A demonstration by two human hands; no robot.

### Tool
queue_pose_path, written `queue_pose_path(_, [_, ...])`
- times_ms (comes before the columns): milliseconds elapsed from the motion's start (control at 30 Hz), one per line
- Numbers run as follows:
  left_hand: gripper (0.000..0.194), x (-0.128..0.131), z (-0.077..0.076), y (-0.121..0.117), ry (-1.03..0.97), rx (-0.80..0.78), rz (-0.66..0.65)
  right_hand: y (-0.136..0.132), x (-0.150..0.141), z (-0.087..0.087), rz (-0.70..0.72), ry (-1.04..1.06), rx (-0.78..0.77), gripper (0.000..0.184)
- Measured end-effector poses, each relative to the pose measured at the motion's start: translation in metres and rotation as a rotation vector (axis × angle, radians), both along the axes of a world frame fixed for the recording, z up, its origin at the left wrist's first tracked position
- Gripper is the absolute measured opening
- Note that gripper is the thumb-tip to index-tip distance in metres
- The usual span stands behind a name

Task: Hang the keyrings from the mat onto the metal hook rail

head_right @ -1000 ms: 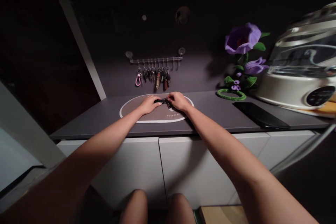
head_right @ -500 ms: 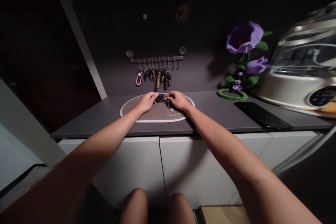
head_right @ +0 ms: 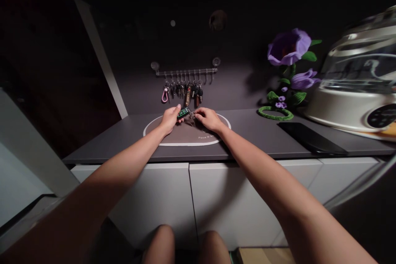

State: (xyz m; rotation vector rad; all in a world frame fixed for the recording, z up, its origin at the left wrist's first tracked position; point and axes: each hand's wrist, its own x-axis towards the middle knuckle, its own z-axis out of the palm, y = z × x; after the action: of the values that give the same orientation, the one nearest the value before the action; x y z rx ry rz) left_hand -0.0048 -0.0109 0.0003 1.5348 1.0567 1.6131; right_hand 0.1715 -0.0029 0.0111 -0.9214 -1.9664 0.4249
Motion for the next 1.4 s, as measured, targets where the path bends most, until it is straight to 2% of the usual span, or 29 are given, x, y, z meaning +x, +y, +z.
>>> queue_pose_path(167, [0.036, -0.001, -0.001, 0.004, -0.219, -0.062, -0.146, 0.004, 0.000, -0.002, 0.018, 0.004, 0.004, 0.019])
queue_pose_path(300, [0.035, 0.000, 0.000, 0.003, -0.349, -0.101, -0.214, 0.008, 0.000, -0.002, 0.077, 0.058, -0.035, 0.026])
queue_pose_path(433, [0.032, 0.000, 0.001, 0.003, -0.419, -0.101, -0.208, 0.009, -0.002, 0.001, 0.156, 0.177, -0.131, 0.031])
queue_pose_path(567, [0.033, -0.001, 0.001, 0.003, -0.399, -0.139, -0.157, 0.008, -0.004, 0.003, 0.182, 0.272, -0.132, 0.032])
queue_pose_path(767, [0.033, 0.001, -0.005, 0.007, -0.199, -0.138, -0.069, 0.013, -0.004, 0.003, 0.175, 0.380, -0.128, 0.031])
queue_pose_path(967, [0.029, 0.002, -0.010, 0.009, 0.072, -0.027, -0.082, 0.012, -0.004, 0.004, 0.186, 0.455, -0.147, 0.032])
queue_pose_path(1167, [0.024, 0.007, -0.010, 0.006, 0.305, 0.129, -0.083, 0.009, -0.004, 0.008, 0.163, 0.523, -0.163, 0.032])
queue_pose_path(1400, [0.020, 0.009, -0.007, 0.002, 0.509, 0.283, 0.139, 0.008, -0.004, 0.015, 0.122, 0.613, -0.163, 0.032])
